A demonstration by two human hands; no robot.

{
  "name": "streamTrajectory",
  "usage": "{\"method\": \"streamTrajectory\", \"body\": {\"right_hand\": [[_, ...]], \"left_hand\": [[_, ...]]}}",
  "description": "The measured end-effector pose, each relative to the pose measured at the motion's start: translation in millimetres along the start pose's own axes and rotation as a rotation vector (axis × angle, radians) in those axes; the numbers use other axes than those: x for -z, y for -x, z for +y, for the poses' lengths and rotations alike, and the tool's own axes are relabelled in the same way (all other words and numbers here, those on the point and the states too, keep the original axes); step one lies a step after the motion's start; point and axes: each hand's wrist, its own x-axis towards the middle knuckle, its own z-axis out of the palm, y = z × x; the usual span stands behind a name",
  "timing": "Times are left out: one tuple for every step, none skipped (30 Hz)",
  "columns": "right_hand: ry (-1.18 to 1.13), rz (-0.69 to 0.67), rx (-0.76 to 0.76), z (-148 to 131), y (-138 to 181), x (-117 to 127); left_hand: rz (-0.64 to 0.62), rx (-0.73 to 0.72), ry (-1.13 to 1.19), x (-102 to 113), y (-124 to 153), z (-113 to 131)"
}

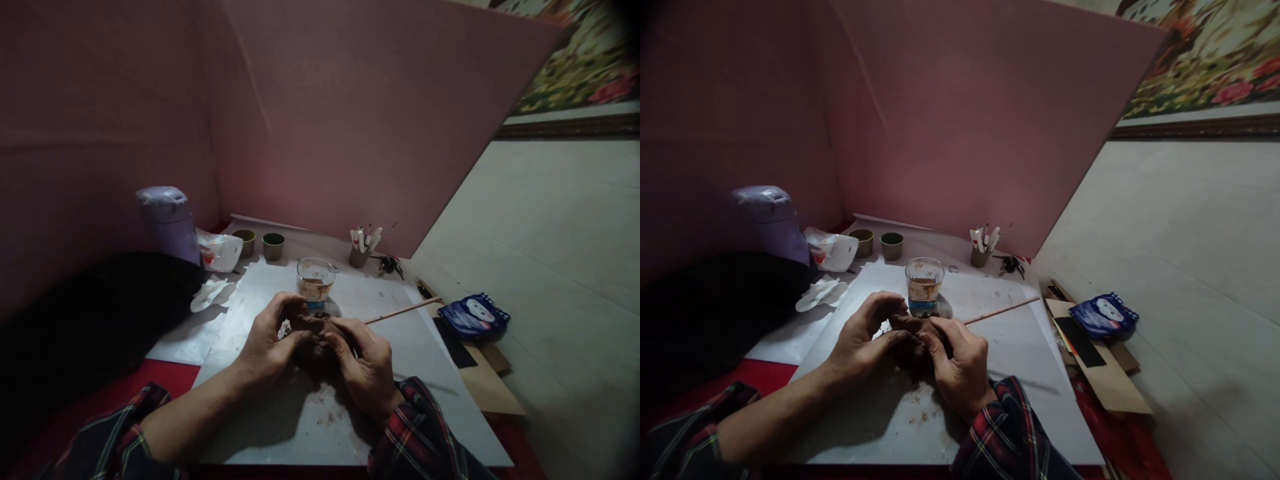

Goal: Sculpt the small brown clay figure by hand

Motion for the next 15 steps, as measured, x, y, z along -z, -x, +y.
{"method": "streamTrajectory", "body": {"right_hand": [[-0.002,0.000,0.009,0.2,0.1,-0.2],[-0.004,0.000,0.021,0.5,0.1,-0.2],[-0.004,-0.003,0.036,0.7,0.3,-0.2],[-0.003,-0.004,0.054,0.8,0.4,0.0],[0.001,-0.008,0.073,1.0,0.5,0.2],[0.008,-0.013,0.091,1.0,0.6,0.5],[0.019,-0.020,0.107,1.1,0.6,0.8],[0.031,-0.032,0.117,1.1,0.5,0.9],[0.043,-0.049,0.125,1.2,0.3,0.9],[0.052,-0.071,0.132,1.4,0.2,0.7],[0.057,-0.095,0.139,1.6,0.0,0.3],[0.057,-0.113,0.145,1.9,0.0,-0.2],[0.051,-0.125,0.151,2.3,0.1,-0.8],[0.043,-0.127,0.156,2.9,0.3,-1.4],[0.036,-0.120,0.156,3.4,0.7,-1.9]], "left_hand": [[0.015,-0.002,0.029,-0.2,0.5,-0.3],[0.033,-0.003,0.054,-0.2,0.9,-0.6],[0.047,-0.003,0.073,0.0,1.1,-0.7],[0.059,-0.004,0.084,0.5,1.2,-0.8],[0.062,-0.009,0.084,1.1,1.0,-1.0],[0.051,-0.021,0.074,1.8,0.7,-1.1],[0.044,-0.029,0.057,2.4,0.1,-1.3],[0.038,-0.037,0.050,3.0,-0.5,-1.5],[0.034,-0.060,0.053,3.3,-1.3,-1.7],[0.025,-0.096,0.060,3.5,-2.1,-1.8],[0.017,-0.132,0.062,3.6,-2.7,-1.8],[0.006,-0.170,0.056,3.5,-3.3,-1.6],[-0.011,-0.198,0.043,3.5,-3.7,-1.2],[-0.033,-0.215,0.022,3.5,-3.9,-0.8],[-0.065,-0.226,-0.002,3.6,-4.0,-0.2]]}}
